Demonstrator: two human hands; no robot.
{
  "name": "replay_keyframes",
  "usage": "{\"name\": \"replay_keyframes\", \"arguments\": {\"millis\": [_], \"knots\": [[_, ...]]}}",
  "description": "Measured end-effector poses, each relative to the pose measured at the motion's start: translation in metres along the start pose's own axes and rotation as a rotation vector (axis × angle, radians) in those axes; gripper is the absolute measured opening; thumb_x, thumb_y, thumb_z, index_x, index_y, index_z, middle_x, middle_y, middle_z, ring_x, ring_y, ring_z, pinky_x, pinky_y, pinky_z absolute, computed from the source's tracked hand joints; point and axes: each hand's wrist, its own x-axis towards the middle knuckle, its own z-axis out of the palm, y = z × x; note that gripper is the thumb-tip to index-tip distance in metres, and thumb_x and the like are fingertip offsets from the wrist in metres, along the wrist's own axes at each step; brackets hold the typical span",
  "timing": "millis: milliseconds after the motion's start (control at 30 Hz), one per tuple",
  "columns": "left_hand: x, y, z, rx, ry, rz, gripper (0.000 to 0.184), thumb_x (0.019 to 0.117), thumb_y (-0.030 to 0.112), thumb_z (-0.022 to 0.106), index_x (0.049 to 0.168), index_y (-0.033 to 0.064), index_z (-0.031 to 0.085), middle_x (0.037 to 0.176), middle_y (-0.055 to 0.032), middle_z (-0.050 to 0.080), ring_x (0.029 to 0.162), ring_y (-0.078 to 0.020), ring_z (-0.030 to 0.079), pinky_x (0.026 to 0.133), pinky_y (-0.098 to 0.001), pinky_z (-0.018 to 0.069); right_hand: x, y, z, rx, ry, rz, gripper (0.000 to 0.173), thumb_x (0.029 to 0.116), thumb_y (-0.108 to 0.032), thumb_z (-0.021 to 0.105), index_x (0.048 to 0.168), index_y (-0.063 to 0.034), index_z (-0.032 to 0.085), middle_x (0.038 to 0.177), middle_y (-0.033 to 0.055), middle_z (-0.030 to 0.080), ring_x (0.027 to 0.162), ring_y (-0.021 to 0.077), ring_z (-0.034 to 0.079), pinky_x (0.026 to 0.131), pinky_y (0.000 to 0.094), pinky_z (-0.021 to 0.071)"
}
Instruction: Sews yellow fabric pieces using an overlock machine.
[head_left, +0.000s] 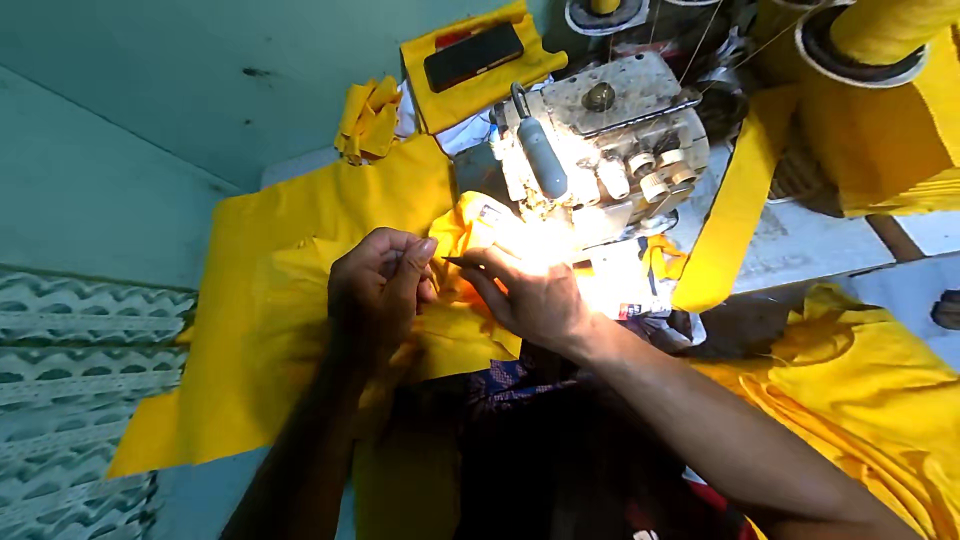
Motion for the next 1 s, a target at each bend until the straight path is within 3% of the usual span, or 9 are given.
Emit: {"name": "replay_keyframes", "arguments": {"millis": [133,267,400,467,533,600,667,867,1000], "knots": [[-0.002,0.016,0.022,-0.053,-0.048,0.13,0.01,0.1009,0.019,0.064,0.102,0.0099,0.068,0.075,0.0054,0.069,0.055,-0.0034,0.063,0.049,-0.0211,0.0558,-0.033,-0.011,0.006,0.091,-0.056,0.055,0.024,0.1001,-0.032,0.064,0.111,-0.0136,0.074,0.081,0.0001,0.069,0.064,0.0133,0.066,0.053,0.0342,0.0556],[0.011,0.016,0.063,0.136,-0.262,0.381,0.02,0.0957,0.018,0.067,0.113,0.0108,0.075,0.089,0.0033,0.074,0.061,-0.0016,0.061,0.058,-0.0217,0.0554,-0.06,-0.019,0.002,0.134,-0.141,0.043,0.025,0.098,-0.033,0.065,0.099,-0.0098,0.074,0.084,0.0059,0.071,0.069,0.0179,0.069,0.057,0.0364,0.0576],[0.04,0.004,0.074,0.43,-0.109,0.347,0.026,0.0926,0.02,0.069,0.117,0.0111,0.068,0.106,-0.0085,0.07,0.074,-0.0188,0.065,0.065,-0.0414,0.055,-0.073,0.001,-0.02,0.156,-0.128,0.15,0.029,0.1007,-0.036,0.065,0.115,-0.0131,0.076,0.089,0.0019,0.073,0.075,0.0127,0.069,0.066,0.0333,0.0588],[0.056,-0.002,0.078,0.516,-0.171,0.196,0.046,0.0912,0.039,0.071,0.128,0.0122,0.064,0.109,-0.0103,0.072,0.088,-0.0267,0.07,0.076,-0.0532,0.0571,-0.071,0.018,-0.032,0.124,-0.064,0.215,0.026,0.0992,-0.035,0.067,0.116,-0.0192,0.077,0.088,-0.0024,0.074,0.076,0.0091,0.068,0.067,0.033,0.059],[0.067,-0.007,0.08,0.575,-0.304,0.069,0.046,0.0891,0.05,0.07,0.12,0.0157,0.069,0.095,-0.0085,0.071,0.086,-0.0291,0.069,0.073,-0.0584,0.0544,-0.064,0.033,-0.044,0.009,0.011,0.253,0.024,0.0945,-0.032,0.071,0.114,-0.0198,0.078,0.087,-0.0008,0.071,0.072,0.0122,0.067,0.06,0.0355,0.057],[0.073,-0.009,0.076,0.586,-0.408,0.028,0.023,0.0909,0.038,0.07,0.094,0.0148,0.072,0.08,-0.0079,0.067,0.078,-0.0287,0.066,0.065,-0.0566,0.0509,-0.053,0.045,-0.054,-0.128,0.021,0.278,0.027,0.0922,-0.029,0.071,0.113,-0.0142,0.077,0.098,0.0051,0.074,0.075,0.0196,0.07,0.06,0.0416,0.0577],[0.077,-0.011,0.071,0.51,-0.467,0.01,0.022,0.0923,0.032,0.072,0.082,0.0137,0.069,0.072,-0.0053,0.063,0.07,-0.0243,0.062,0.062,-0.0519,0.0491,-0.04,0.056,-0.059,-0.215,-0.019,0.273,0.03,0.0941,-0.029,0.067,0.118,-0.0128,0.075,0.098,0.0066,0.071,0.076,0.0218,0.069,0.059,0.0428,0.0566],[0.076,-0.017,0.058,0.314,-0.528,-0.029,0.014,0.0921,0.023,0.074,0.081,0.016,0.07,0.071,0.0005,0.065,0.064,-0.0135,0.061,0.059,-0.0404,0.0516,-0.013,0.073,-0.039,-0.264,-0.094,0.048,0.024,0.1005,-0.026,0.058,0.113,-0.0171,0.077,0.097,0.0053,0.072,0.086,0.0224,0.07,0.072,0.0413,0.0581],[0.076,-0.019,0.058,0.299,-0.526,-0.003,0.014,0.0918,0.028,0.072,0.081,0.018,0.071,0.071,0.0025,0.065,0.065,-0.0114,0.062,0.06,-0.0385,0.0519,-0.004,0.081,-0.022,-0.244,-0.029,-0.069,0.021,0.1008,-0.026,0.059,0.11,-0.0163,0.076,0.094,0.0064,0.072,0.084,0.0242,0.07,0.07,0.0423,0.0583]]}}
